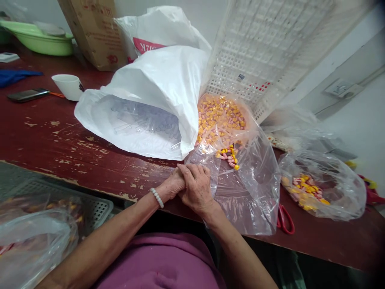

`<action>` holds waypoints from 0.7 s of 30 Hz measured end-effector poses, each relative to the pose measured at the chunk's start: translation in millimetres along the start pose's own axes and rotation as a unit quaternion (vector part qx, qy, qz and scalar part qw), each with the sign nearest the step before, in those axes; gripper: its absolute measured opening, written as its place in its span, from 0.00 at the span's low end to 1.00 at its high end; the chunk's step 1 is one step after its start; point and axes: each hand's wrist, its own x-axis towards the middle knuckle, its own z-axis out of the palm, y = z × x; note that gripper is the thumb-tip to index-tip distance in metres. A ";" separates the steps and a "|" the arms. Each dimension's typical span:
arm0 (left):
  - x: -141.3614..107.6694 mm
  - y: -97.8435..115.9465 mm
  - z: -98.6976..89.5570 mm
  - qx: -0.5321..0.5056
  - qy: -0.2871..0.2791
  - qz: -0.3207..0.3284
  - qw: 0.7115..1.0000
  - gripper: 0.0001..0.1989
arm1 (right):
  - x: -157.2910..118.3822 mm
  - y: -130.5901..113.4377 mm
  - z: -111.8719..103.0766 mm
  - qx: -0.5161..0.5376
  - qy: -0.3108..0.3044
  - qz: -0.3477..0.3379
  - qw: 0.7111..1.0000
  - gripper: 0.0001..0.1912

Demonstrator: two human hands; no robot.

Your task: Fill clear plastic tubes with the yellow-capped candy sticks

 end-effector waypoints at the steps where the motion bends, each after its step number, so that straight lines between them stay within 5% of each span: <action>1: -2.6 2.5 -0.9 0.002 -0.006 -0.004 1.000 0.11 | 0.5 1.6 -2.8 0.024 0.006 -0.001 1.000 0.34; 7: -20.7 13.9 -10.9 -0.074 -0.070 -0.061 0.993 0.09 | -9.1 16.8 -25.8 0.125 0.083 0.046 0.988 0.47; 13: -29.0 14.0 -16.2 -0.160 -0.089 -0.081 0.980 0.13 | -13.7 16.5 -17.5 0.145 0.022 -0.005 0.989 0.43; 21: -37.6 19.0 -17.0 -0.210 -0.109 -0.095 0.967 0.12 | -9.6 3.0 -9.8 0.132 0.090 -0.017 0.987 0.29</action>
